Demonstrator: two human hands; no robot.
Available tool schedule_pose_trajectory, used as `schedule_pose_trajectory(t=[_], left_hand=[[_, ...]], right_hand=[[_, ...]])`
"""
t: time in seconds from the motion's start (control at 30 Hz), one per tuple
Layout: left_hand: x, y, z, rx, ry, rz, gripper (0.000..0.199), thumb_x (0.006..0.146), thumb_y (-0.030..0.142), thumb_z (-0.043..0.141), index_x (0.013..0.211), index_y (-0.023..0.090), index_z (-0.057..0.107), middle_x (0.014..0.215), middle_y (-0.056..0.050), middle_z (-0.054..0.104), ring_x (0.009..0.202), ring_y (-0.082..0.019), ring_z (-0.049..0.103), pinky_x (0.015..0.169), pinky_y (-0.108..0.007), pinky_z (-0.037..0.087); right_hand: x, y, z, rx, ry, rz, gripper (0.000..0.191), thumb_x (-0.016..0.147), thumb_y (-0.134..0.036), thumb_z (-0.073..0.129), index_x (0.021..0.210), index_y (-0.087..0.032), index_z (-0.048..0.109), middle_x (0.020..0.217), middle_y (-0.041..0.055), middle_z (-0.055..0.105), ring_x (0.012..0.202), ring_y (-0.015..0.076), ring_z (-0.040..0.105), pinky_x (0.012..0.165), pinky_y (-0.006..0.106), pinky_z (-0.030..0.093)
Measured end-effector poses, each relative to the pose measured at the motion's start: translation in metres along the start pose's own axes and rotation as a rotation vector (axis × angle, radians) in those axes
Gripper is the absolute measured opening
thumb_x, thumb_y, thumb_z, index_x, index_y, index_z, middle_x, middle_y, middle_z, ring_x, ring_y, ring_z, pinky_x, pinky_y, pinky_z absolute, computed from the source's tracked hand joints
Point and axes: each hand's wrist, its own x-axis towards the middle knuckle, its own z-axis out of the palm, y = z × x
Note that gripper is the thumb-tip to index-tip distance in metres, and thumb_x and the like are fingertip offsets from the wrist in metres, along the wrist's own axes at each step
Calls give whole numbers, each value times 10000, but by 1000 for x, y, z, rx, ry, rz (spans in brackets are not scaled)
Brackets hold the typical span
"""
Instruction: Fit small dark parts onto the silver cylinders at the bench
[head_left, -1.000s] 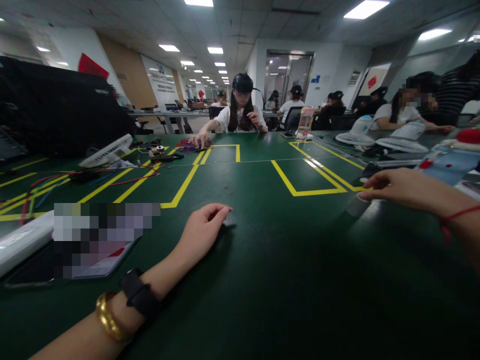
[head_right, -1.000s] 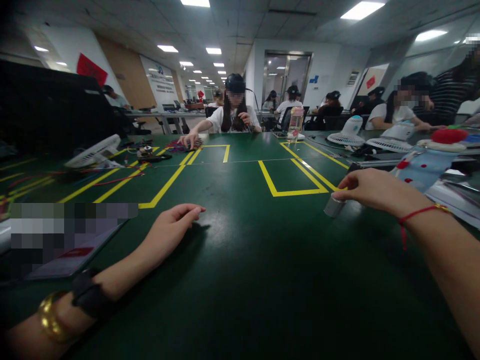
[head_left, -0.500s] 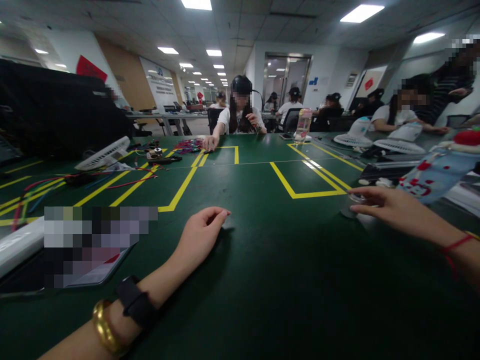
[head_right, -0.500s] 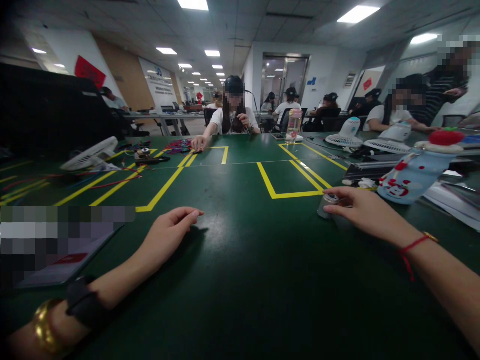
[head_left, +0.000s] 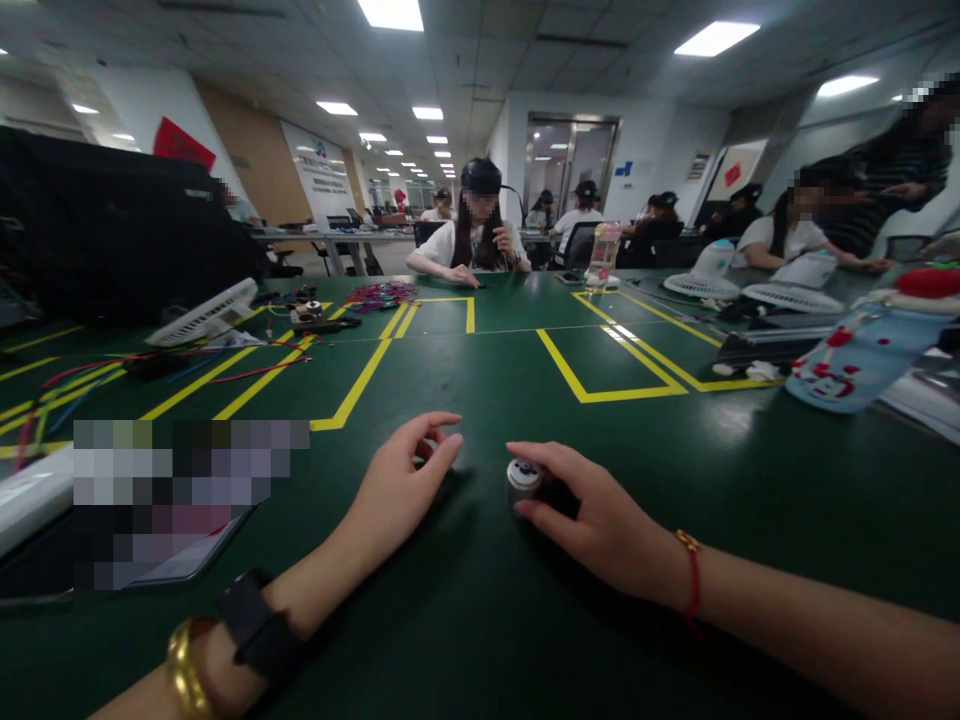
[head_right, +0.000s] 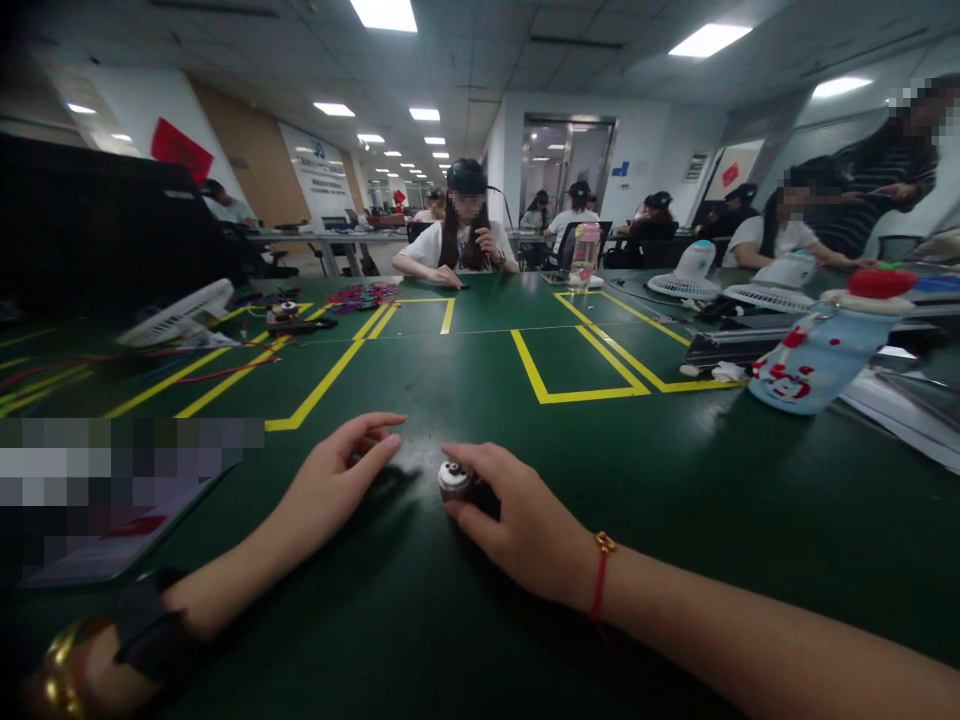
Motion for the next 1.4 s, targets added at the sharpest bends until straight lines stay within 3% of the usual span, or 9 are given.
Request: schedule_pose_trajectory(t=[0.13,0.23,0.33,0.53,0.73,0.97,1.13,1.27,1.4], left_hand=[[-9,26,8,-6,-91,150,279,841,386,505,1067,283,632,1013,-36,589,895,-187,551,749,-305,437],[-13,42,15,-32,-170,141,221,825,399,529,915,276,689,970,-39,598,906,-198,553,770,-319,437],[-12,48,18,-64,-146,100,199,800,396,565,857,259,699,937,-37,606,864,-194,557,744,-319,437],[-7,32,6,-55,-47,65,207,782,417,603,890,281,715,920,-21,586,867,-188,539,783,-326,412],[-4,12,17,229,-257,159,151,778,417,616,878,375,722,937,5,601,900,-201,505,805,-357,367],[-4,14,26,371,-296,193,181,767,482,601,903,428,707,972,13,620,874,-223,497,738,-359,352],[-2,13,10,140,-279,88,376,802,494,539,1142,351,610,1027,-12,622,900,-211,536,760,-333,396],[6,1,-11,13,-115,-99,412,839,499,457,1118,241,617,941,-31,654,793,-194,578,687,-300,427],[10,-14,-17,-21,-10,-176,398,817,478,490,1091,219,616,978,-34,663,794,-191,599,701,-299,443]], right_hand=[[-1,7,1,118,27,72,492,767,-286,620,1219,-222,436,1148,57,559,987,142,557,880,323,460],[1,5,2,153,-2,65,384,777,-275,607,1131,-210,472,1084,44,581,940,133,566,842,306,467],[2,1,1,140,3,47,360,781,-265,597,1117,-210,480,1061,39,585,911,130,563,814,297,464],[0,1,-8,39,8,25,286,748,-203,590,1024,-199,511,953,14,590,834,117,546,746,264,450],[-3,8,-10,30,13,41,375,703,-192,622,1044,-208,467,965,5,586,832,111,549,743,251,444],[-2,7,-14,-77,122,84,367,709,-250,612,1037,-205,455,896,5,586,755,110,549,669,238,448],[8,15,-73,-427,168,192,352,696,-305,597,1035,-222,550,938,17,616,797,143,572,701,267,447],[8,55,-148,-781,152,509,333,621,-398,640,874,-185,595,852,56,626,730,190,578,631,308,435],[-1,96,-194,-823,13,780,393,550,-407,688,836,-156,592,805,90,630,653,203,587,565,322,438]])
